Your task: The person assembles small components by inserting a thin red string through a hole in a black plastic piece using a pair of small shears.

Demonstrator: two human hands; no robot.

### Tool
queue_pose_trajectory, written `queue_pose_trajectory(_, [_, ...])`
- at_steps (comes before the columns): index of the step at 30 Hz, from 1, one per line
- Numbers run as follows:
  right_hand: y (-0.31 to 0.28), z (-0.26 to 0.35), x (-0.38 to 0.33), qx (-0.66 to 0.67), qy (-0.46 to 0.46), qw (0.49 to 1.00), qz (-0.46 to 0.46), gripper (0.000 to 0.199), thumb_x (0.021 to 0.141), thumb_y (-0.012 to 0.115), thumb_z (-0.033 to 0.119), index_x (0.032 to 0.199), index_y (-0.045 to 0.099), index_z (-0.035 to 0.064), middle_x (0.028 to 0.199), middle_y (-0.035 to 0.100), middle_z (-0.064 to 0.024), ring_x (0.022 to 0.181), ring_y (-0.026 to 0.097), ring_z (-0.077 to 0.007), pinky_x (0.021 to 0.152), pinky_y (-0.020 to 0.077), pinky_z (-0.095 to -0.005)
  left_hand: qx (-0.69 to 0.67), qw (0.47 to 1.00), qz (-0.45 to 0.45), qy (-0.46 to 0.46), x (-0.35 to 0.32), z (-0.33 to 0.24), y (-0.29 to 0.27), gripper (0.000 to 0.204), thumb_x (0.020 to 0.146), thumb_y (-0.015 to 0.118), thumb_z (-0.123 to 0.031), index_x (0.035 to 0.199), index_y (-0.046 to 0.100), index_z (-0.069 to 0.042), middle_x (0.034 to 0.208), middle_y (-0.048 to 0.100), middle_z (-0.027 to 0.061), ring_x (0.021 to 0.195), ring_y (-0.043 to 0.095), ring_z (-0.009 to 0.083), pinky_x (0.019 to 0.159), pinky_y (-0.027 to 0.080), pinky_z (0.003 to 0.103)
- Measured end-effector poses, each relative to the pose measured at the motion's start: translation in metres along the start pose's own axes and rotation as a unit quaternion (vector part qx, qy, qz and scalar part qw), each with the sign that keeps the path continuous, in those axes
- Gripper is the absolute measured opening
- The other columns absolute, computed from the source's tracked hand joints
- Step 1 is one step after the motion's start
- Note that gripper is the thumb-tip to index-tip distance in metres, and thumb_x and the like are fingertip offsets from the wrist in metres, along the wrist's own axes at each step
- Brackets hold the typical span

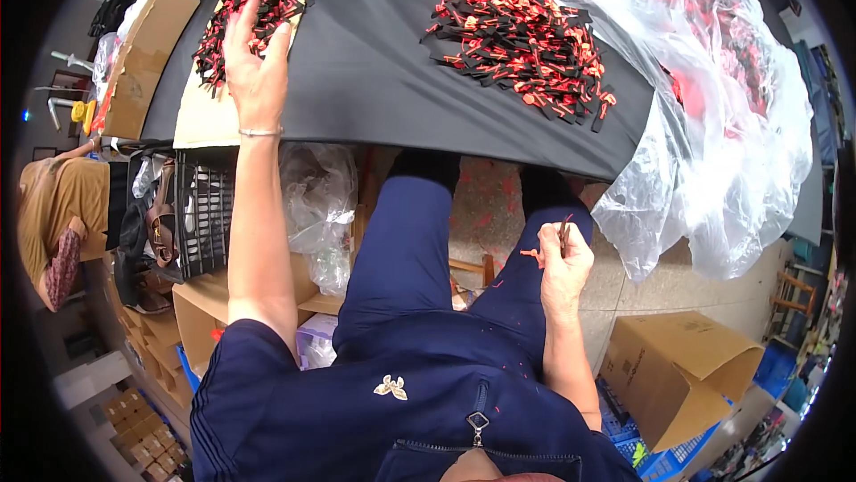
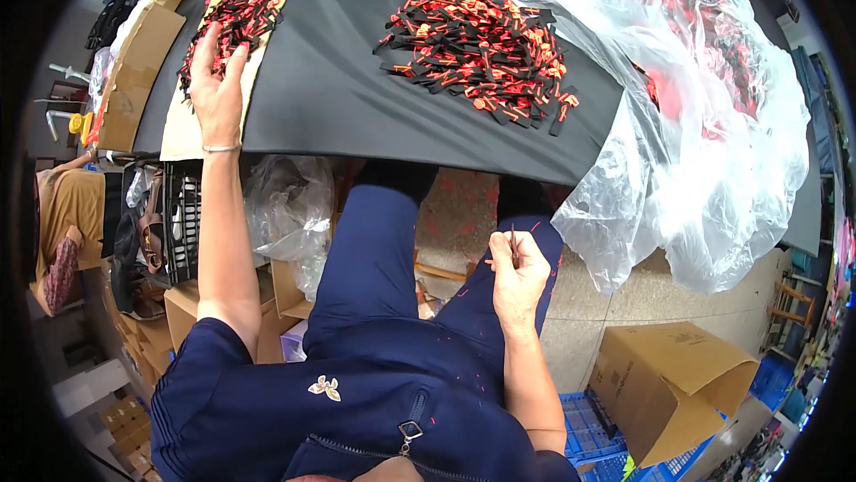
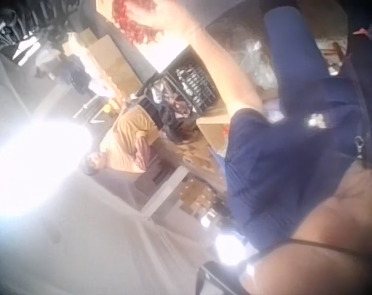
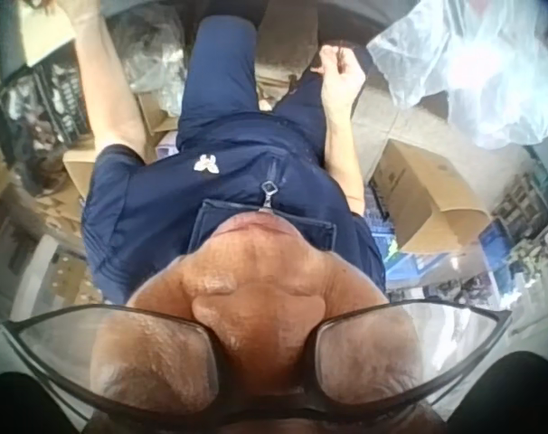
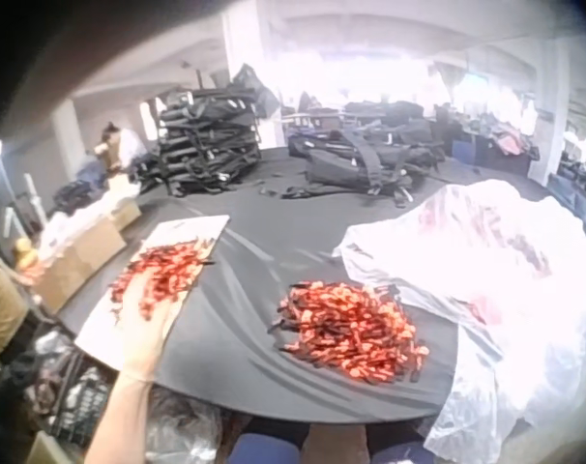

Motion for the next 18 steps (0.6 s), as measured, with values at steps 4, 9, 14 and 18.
queue_pose_trajectory(4, [-0.001, -0.01, 0.0, -0.009, 0.028, 0.999, -0.015, 0.018, 0.088, 0.064, 0.015, 0.077, 0.056, 0.0041, 0.065, 0.048, 0.0062, 0.057, 0.04, -0.0009, 0.051, 0.0338, -0.0168, -0.046, 0.986, 0.143, 0.071, -0.02, -0.047, 0.042, 0.031, 0.08, 0.065, -0.006, 0.111, 0.064, -0.007, 0.113, 0.062, 0.0081, 0.109, 0.056, 0.02, 0.096, 0.042, 0.031])
queue_pose_trajectory(9, [0.002, -0.017, 0.001, -0.01, 0.031, 0.999, 0.002, 0.017, 0.089, 0.063, 0.014, 0.076, 0.056, 0.0044, 0.063, 0.047, 0.0068, 0.055, 0.039, 0.0, 0.049, 0.0315, -0.0165, 0.046, 0.955, 0.196, 0.215, -0.067, -0.075, 0.095, 0.023, 0.073, 0.069, -0.012, 0.096, 0.067, -0.013, 0.091, 0.064, 0.0023, 0.097, 0.057, 0.022, 0.087, 0.041, 0.039])
queue_pose_trajectory(14, [-0.005, -0.014, 0.004, -0.037, 0.019, 0.999, -0.012, 0.017, 0.089, 0.062, 0.013, 0.076, 0.056, 0.0046, 0.062, 0.046, 0.0074, 0.053, 0.037, 0.0004, 0.047, 0.0294, -0.0166, 0.077, 0.947, 0.224, 0.218, -0.067, -0.061, 0.11, 0.016, 0.074, 0.068, -0.013, 0.09, 0.067, -0.014, 0.083, 0.063, 0.0013, 0.09, 0.057, 0.0197, 0.081, 0.04, 0.037])
queue_pose_trajectory(18, [-0.007, -0.012, 0.005, -0.018, 0.018, 0.999, -0.026, 0.017, 0.089, 0.062, 0.013, 0.076, 0.056, 0.0048, 0.061, 0.045, 0.008, 0.053, 0.035, 0.0009, 0.046, 0.0285, -0.0164, -0.023, 0.967, 0.255, 0.01, -0.063, -0.065, 0.1, 0.007, 0.078, 0.064, -0.013, 0.085, 0.066, -0.011, 0.078, 0.065, 0.0002, 0.068, 0.057, 0.011, 0.063, 0.041, 0.027])
Point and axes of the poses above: each hand's wrist, its own x-axis towards the middle knuckle, its own y-axis out of the palm, z = x × y, the point moved 4 cm from there along x, towards the middle knuckle
